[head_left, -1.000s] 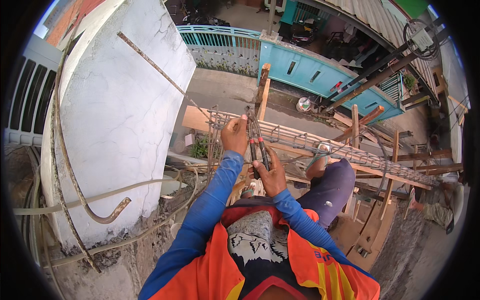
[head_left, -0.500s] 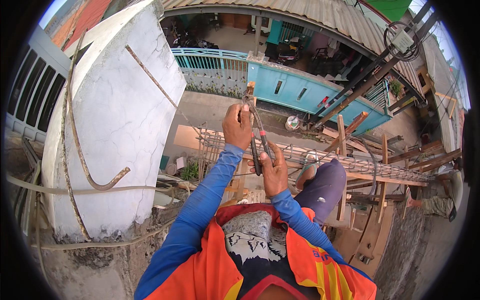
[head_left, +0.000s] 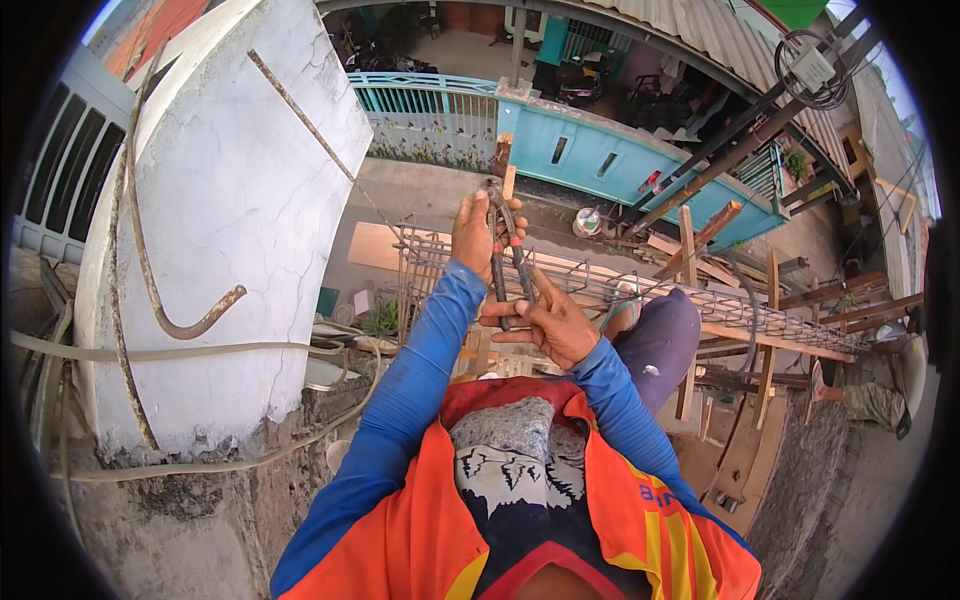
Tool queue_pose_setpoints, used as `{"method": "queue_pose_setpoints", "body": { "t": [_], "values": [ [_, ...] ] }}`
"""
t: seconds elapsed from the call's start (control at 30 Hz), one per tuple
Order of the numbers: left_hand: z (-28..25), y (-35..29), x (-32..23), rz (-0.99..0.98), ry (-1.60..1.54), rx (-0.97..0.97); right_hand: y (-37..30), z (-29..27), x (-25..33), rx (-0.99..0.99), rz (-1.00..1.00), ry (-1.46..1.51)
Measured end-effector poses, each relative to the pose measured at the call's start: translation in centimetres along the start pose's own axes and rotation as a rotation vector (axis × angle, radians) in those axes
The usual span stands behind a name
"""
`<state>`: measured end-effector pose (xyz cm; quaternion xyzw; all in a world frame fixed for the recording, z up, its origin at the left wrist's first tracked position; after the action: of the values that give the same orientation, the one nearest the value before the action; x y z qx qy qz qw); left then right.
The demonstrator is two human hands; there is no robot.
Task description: The person is assembling a rebar cage on scaffolding at a construction site. They use pliers to bend and secure wire ties around intersecting steel bars, forming a grid structure.
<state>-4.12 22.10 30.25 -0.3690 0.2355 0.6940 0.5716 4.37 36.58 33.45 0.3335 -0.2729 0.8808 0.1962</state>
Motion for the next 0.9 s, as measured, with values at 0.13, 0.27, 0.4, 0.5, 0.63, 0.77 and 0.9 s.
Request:
{"method": "queue_pose_setpoints", "body": {
  "t": [0.13, 0.27, 0.4, 0.5, 0.63, 0.77, 0.9],
  "values": [
    [-1.2, -0.2, 0.1, 0.090, 0.173, -0.122, -1.2, -1.0, 1.1, -0.549, -0.078, -0.818],
    [-0.9, -0.5, -0.9, 0.134, 0.195, -0.126, -2.1, 0.4, 2.6, -0.773, -0.554, -1.585],
    [0.1, -0.8, -1.0, 0.136, 0.168, -0.136, -0.7, 0.9, 3.2, -0.563, -0.785, -1.721],
    [-0.5, -0.7, -0.6, 0.145, 0.170, -0.114, -1.1, 0.1, 4.4, -0.435, -0.839, -1.623],
    [-0.8, -0.7, -0.4, 0.175, 0.146, -0.136, -1.7, 0.4, 4.8, -0.464, -0.917, -1.369],
    [-2.7, -0.5, -0.5, 0.161, 0.039, -0.271, -1.5, -4.4, 3.2, -0.607, -0.599, -0.445],
    [-1.2, -0.3, 0.4, 0.059, -0.270, -0.245, 1.7, -10.8, -4.9, -0.532, -0.239, 0.343]
  ]
}}
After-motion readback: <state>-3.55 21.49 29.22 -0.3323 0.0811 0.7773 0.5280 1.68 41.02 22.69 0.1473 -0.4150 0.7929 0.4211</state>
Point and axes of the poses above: each hand's wrist, its own y-axis towards the middle knuckle, its own z-axis out of the palm, x = y × z, the point moved 5 cm from there along y, towards the middle knuckle, and after that the axes turned 6 degrees about z, right-handed, at the moved point
